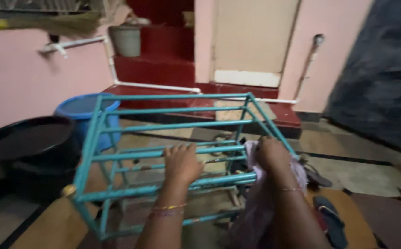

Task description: The person wipes a teal metal rack with a cloth, moving systematically across the bars and joints. The person holds the rack steady with one hand while wiping with the other.

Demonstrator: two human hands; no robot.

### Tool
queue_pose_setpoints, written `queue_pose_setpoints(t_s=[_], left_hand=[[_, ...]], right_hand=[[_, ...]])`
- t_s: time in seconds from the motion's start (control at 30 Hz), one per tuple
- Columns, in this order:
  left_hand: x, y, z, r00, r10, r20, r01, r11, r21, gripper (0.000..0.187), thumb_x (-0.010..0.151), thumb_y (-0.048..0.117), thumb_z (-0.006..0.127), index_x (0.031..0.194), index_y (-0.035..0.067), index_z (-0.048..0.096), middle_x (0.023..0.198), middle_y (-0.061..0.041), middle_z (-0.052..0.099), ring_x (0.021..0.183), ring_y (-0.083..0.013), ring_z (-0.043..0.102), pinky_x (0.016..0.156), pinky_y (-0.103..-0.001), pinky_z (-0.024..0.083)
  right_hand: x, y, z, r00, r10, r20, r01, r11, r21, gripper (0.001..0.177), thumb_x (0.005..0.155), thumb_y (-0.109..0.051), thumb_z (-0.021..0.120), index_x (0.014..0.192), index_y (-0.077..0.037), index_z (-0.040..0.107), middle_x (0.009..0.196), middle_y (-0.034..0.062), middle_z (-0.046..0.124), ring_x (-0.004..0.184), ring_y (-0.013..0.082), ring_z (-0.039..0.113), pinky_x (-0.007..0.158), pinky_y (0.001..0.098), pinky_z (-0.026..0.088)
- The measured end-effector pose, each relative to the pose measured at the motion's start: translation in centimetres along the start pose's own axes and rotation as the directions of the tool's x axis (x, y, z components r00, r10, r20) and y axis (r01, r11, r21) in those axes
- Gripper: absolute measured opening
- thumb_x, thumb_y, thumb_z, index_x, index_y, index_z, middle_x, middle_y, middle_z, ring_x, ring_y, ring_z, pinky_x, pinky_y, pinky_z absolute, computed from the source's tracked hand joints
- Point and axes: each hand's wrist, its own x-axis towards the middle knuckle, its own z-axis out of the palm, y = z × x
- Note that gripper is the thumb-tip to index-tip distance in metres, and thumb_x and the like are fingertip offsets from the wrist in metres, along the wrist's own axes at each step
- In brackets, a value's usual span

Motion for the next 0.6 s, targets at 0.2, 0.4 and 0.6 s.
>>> queue_pose_setpoints(t_s=[0.2, 0.4, 0.6], left_hand=[[-0.7, -0.1, 0.5, 0.952, 0.055, -0.302, -0.088, 0.991, -0.097, 0.035, 0.086, 0.027, 0.068, 0.115, 0.009, 0.07, 0.119, -0.016, 0.069, 0.114, -0.0366, 0.061, 0.1, -0.059, 0.041], [-1.6, -3.5, -1.4, 0.922, 0.093, -0.377, -0.072, 0.995, 0.069, 0.026, 0.085, 0.013, 0.063, 0.108, 0.01, 0.074, 0.116, -0.012, 0.07, 0.117, -0.0341, 0.062, 0.098, -0.059, 0.044], [-5.9, -15.5, -9.0, 0.817, -0.066, -0.573, 0.436, 0.72, 0.54, 0.036, 0.088, 0.027, 0.063, 0.12, 0.011, 0.069, 0.132, -0.017, 0.061, 0.13, -0.0383, 0.056, 0.107, -0.063, 0.037]], right_hand=[[-1.1, -7.8, 2.3, 0.905, -0.409, -0.116, 0.416, 0.908, 0.046, 0.046, 0.086, -0.023, 0.064, 0.125, 0.001, 0.063, 0.103, 0.025, 0.071, 0.094, 0.0427, 0.069, 0.086, 0.0497, 0.056], [-2.8, -11.2, -1.6, 0.926, -0.353, 0.137, 0.329, 0.929, 0.171, 0.033, 0.095, -0.021, 0.059, 0.126, -0.016, 0.068, 0.106, 0.0201, 0.072, 0.094, 0.04, 0.071, 0.082, 0.0535, 0.057], [-3.9, -8.7, -3.0, 0.927, -0.367, -0.08, 0.358, 0.928, -0.106, 0.021, 0.095, -0.027, 0.065, 0.11, -0.017, 0.076, 0.109, 0.0092, 0.075, 0.104, 0.0293, 0.068, 0.098, 0.0466, 0.051]])
